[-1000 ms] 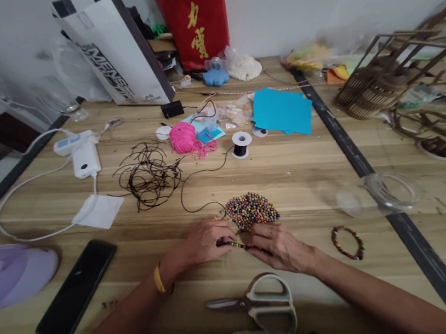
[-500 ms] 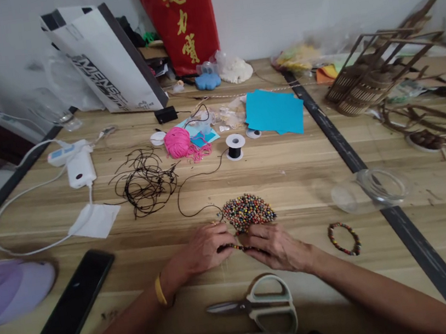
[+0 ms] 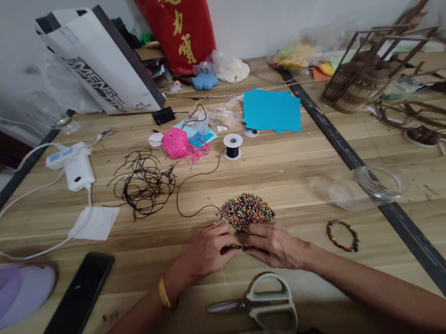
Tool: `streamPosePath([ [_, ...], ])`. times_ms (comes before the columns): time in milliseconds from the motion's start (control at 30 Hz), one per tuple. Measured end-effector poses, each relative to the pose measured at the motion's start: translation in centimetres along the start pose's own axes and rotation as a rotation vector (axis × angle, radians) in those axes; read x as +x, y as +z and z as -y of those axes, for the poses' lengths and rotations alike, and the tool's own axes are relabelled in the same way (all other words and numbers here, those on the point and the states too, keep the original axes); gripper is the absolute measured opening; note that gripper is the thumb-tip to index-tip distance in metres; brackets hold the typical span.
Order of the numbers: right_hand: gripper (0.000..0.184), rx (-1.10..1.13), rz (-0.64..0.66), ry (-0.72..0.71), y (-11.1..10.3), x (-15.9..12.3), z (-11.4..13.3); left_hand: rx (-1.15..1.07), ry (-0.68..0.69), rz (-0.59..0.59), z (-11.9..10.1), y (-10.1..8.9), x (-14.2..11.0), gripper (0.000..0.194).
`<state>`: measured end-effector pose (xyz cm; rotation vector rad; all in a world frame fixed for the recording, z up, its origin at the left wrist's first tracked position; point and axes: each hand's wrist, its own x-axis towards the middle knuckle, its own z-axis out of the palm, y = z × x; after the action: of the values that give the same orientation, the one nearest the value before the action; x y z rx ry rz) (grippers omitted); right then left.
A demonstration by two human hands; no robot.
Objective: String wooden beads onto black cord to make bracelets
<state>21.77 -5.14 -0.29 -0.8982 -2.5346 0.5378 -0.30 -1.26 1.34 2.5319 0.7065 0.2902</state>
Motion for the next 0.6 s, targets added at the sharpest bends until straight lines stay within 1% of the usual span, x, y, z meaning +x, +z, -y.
streamPosePath([
  [100,0.016,0.002,0.006,0.005,-0.16,0.06,0.11,0.035,0.025,-0.028,-0.14,0.30,0.09,0.014],
  [200,0.016,-0.006,0.006,0.002,-0.20,0.08,0.12,0.060,0.041,-0.031,-0.24,0.35,0.19,0.015],
  [367,0.016,0.011,-0.005,-0.011,0.00,-0.13,-0.09,0.051,0.039,-0.028,-0.30,0.24,0.29,0.013],
  [600,0.013,0.032,-0.016,-0.001,0.05,-0.20,-0.16,0.028,0.033,-0.038,-0.20,0.75,0.28,0.011],
])
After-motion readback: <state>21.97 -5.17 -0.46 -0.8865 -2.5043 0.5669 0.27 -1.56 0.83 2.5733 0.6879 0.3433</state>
